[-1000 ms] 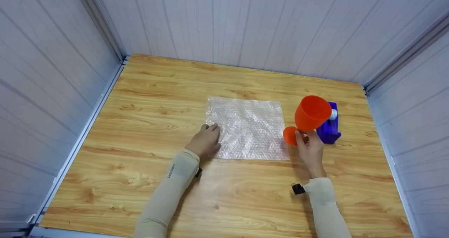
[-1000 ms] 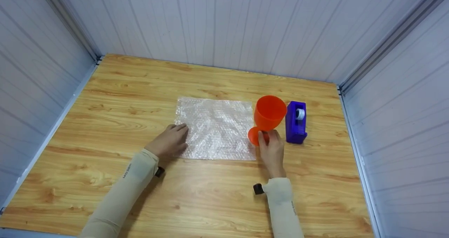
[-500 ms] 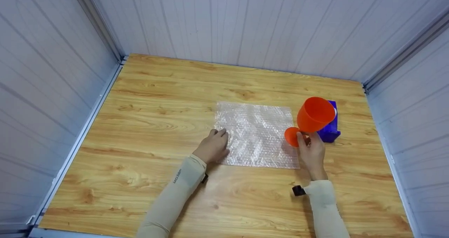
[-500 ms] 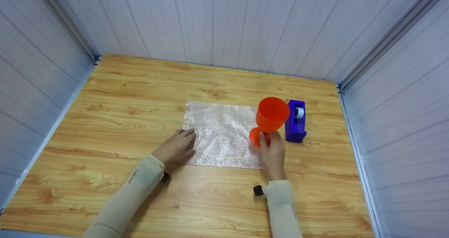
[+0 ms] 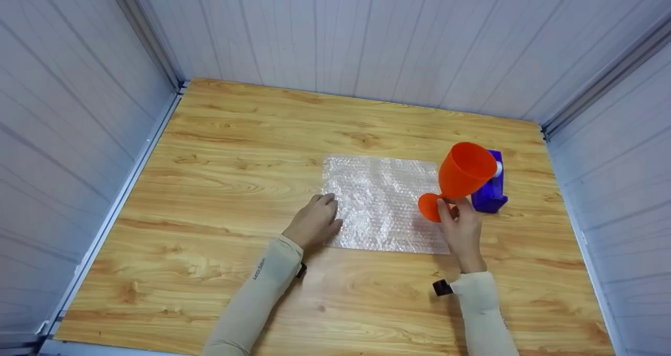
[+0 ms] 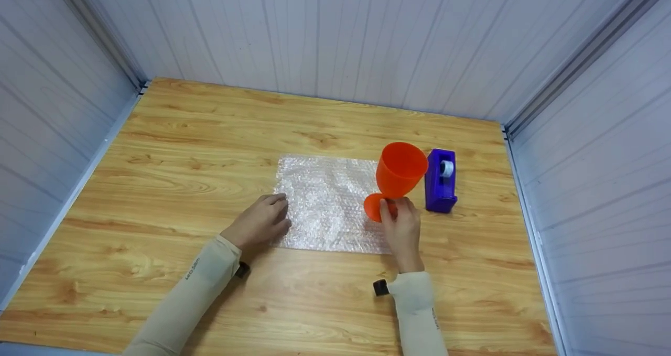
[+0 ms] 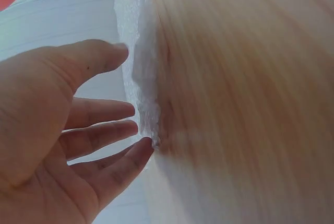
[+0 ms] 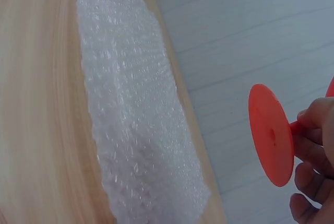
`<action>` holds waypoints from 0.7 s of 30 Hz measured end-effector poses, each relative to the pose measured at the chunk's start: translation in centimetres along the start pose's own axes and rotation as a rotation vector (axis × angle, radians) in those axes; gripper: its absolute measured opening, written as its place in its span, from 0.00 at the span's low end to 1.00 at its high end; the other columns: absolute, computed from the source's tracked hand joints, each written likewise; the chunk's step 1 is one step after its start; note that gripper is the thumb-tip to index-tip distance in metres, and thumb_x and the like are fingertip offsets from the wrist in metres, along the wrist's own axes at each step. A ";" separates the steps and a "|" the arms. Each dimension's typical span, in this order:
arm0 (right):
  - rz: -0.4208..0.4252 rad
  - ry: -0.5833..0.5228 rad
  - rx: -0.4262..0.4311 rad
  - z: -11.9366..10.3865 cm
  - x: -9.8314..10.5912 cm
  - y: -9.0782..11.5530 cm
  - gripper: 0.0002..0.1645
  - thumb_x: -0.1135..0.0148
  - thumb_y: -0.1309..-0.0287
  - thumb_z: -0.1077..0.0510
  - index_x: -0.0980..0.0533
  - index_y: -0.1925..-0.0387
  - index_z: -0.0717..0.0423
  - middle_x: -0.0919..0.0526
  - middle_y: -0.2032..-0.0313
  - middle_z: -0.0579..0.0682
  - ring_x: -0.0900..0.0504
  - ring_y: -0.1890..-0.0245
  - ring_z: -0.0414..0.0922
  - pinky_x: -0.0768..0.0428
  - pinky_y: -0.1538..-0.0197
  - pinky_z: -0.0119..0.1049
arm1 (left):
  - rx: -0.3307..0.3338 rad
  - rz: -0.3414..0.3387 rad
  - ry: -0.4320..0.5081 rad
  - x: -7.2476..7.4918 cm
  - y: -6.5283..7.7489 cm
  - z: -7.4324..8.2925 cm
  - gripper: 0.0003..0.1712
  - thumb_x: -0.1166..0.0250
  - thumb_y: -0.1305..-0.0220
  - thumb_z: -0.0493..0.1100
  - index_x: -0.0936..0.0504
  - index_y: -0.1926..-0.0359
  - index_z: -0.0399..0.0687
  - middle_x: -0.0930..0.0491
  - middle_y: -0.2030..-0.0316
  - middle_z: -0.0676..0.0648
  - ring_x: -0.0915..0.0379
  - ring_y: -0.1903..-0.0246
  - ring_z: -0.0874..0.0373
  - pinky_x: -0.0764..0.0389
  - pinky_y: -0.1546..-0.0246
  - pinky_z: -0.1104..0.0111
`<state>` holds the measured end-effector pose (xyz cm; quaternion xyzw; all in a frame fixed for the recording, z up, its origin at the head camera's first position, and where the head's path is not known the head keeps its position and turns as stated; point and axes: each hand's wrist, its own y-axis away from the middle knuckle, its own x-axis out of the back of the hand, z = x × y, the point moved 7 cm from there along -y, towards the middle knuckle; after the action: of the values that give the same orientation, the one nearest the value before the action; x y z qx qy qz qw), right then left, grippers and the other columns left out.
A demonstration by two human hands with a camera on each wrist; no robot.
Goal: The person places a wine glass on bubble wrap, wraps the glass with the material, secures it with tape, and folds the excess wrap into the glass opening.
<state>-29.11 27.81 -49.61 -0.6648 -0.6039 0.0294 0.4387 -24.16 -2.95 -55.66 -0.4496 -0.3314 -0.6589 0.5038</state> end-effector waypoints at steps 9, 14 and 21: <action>-0.087 -0.072 -0.048 -1.5 -1.6 -0.1 0.05 0.30 0.42 0.67 0.19 0.65 0.64 0.19 0.74 0.51 0.34 0.80 0.36 0.38 0.76 0.24 | 0.028 0.081 0.036 0.7 0.6 -1.1 0.17 0.36 0.32 0.45 0.18 0.53 0.34 0.25 0.42 0.33 0.29 0.43 0.37 0.24 0.43 0.51; -0.194 -0.170 -0.210 -2.2 -3.2 0.1 0.04 0.30 0.41 0.66 0.18 0.65 0.64 0.18 0.75 0.51 0.31 0.79 0.39 0.35 0.76 0.23 | 0.025 0.116 0.038 1.0 0.9 -1.7 0.16 0.35 0.33 0.42 0.19 0.53 0.32 0.23 0.45 0.32 0.26 0.46 0.37 0.26 0.41 0.53; -0.318 -0.215 -0.345 -5.8 -5.1 0.0 0.03 0.32 0.41 0.69 0.19 0.66 0.69 0.19 0.74 0.58 0.29 0.77 0.45 0.35 0.75 0.23 | 0.026 0.146 0.072 1.1 1.3 -2.3 0.17 0.36 0.33 0.41 0.19 0.52 0.30 0.21 0.49 0.32 0.24 0.51 0.37 0.23 0.45 0.53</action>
<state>-27.22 20.40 -48.59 -0.6194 -0.7402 -0.0728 0.2511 -23.62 -5.74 -55.51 -0.4422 -0.2880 -0.6317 0.5679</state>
